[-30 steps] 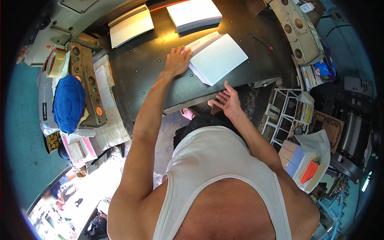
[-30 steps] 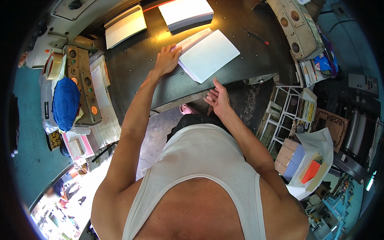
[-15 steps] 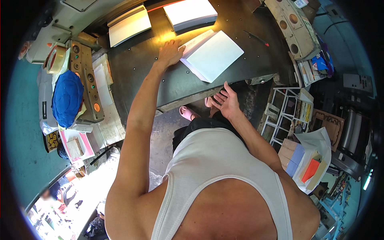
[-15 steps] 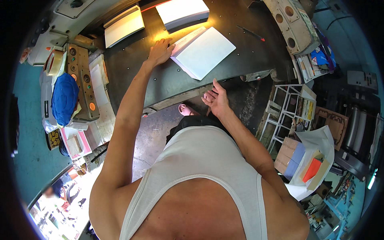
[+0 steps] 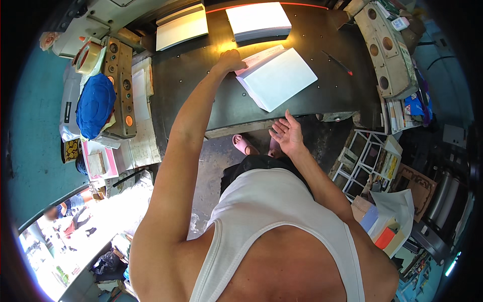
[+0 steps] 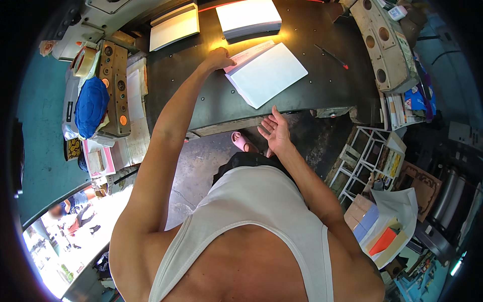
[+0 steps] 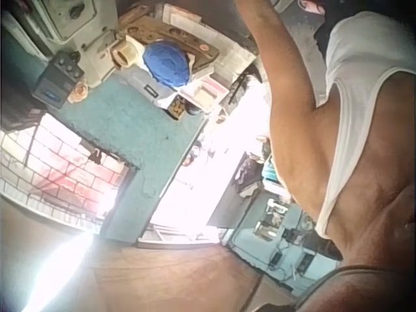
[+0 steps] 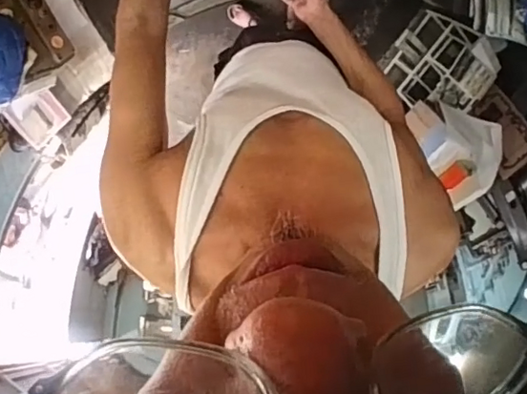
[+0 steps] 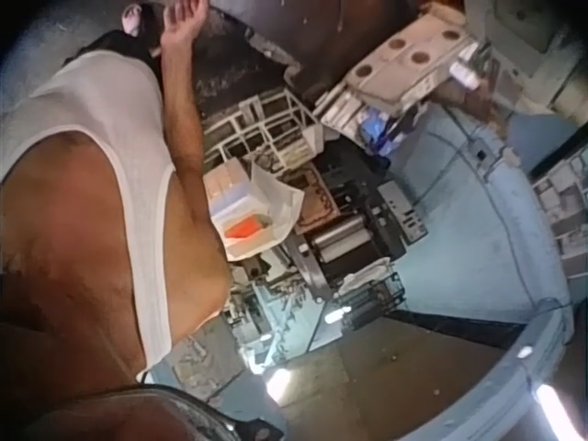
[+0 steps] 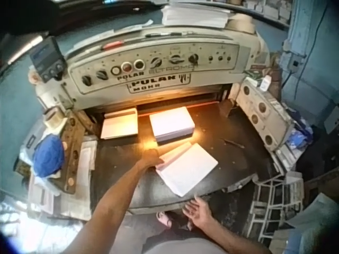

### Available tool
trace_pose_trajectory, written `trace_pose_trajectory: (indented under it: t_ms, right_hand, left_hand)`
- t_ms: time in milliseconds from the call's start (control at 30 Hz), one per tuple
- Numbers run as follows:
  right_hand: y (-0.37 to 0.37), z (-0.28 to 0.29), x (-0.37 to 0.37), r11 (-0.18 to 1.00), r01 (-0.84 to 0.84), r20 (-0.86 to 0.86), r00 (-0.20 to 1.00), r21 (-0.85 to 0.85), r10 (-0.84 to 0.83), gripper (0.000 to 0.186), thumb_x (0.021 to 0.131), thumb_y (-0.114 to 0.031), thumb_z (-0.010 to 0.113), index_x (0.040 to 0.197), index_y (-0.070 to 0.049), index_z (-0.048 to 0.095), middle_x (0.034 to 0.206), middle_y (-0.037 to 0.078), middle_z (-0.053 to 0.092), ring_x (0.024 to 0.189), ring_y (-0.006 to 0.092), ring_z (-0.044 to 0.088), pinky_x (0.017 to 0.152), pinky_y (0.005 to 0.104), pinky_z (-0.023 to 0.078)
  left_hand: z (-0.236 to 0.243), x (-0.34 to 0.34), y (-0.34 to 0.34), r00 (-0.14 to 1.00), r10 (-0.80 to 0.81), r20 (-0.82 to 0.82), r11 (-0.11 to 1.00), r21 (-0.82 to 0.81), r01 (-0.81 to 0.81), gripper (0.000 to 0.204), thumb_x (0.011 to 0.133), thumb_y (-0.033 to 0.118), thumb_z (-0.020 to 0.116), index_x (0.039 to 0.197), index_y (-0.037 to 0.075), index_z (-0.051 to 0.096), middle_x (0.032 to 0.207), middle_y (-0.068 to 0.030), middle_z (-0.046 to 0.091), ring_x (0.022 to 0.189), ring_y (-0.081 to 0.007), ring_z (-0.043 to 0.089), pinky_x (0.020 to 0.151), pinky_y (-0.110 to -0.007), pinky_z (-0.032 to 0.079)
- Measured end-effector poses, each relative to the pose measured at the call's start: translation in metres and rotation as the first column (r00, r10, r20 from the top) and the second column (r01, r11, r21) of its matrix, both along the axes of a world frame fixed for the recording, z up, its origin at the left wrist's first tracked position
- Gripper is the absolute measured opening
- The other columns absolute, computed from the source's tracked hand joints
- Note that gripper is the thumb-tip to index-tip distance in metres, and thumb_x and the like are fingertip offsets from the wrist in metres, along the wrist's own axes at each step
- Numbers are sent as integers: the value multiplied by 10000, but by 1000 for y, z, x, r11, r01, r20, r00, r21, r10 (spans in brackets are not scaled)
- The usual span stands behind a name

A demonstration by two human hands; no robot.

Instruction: Using a large industrial paper cutter to trim stacks of paper.

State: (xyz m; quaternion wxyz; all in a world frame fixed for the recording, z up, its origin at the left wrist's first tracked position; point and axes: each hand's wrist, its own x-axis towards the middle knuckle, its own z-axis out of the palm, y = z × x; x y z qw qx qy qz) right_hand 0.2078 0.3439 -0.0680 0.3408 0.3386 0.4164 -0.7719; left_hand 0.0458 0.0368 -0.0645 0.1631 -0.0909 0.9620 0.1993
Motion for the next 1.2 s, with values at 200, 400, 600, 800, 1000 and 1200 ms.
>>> trace_pose_trajectory:
  t_ms: [200,400,600,800,1000,1200]
  right_hand:
    - [6,4,3,999,-6,9,1000,-41,6,663,761,-516,818,1113,-57,495,1079,93,478,1048,222,505,997,479,462]
    - [19,15,-8,999,-30,-38,999,36,31,843,745,-492,833,1278,-4,398,1106,128,452,1080,259,513,1000,522,465]
    - [56,5,-27,999,-20,6,1000,32,20,709,808,-425,783,1307,-38,459,1196,154,494,1132,308,535,995,530,457]
    - [74,-2,-45,990,-139,-78,988,-29,137,471,859,-339,730,1192,-50,565,1166,134,566,1152,300,569,955,536,483]
    - [67,10,-48,956,-113,-130,980,269,153,342,818,-340,750,1022,-109,603,1032,59,543,996,212,558,885,497,500]
    - [67,28,-51,910,-173,-117,965,377,233,328,778,-388,765,942,-158,599,877,0,557,836,134,548,759,370,459]
  left_hand:
    - [-1,2,-6,985,114,131,910,384,-156,185,812,141,754,794,76,582,756,-29,598,737,-134,615,643,-310,552]
    - [-14,55,-1,929,246,277,676,638,-369,117,845,21,690,896,71,597,812,-29,617,687,-144,613,604,-320,588]
    - [-12,144,75,837,409,364,463,707,-534,196,813,-4,686,984,58,613,857,-74,674,680,-152,644,593,-306,576]
    - [-20,184,117,739,547,393,317,720,-617,192,802,4,689,964,30,589,815,-83,665,635,-156,644,568,-292,560]
    - [-17,189,137,692,592,413,246,725,-643,177,807,-3,687,919,41,557,816,-94,664,654,-178,662,578,-305,573]
    - [-18,196,151,669,609,427,211,726,-655,175,828,-11,671,930,31,534,850,-117,664,695,-201,684,603,-311,590]
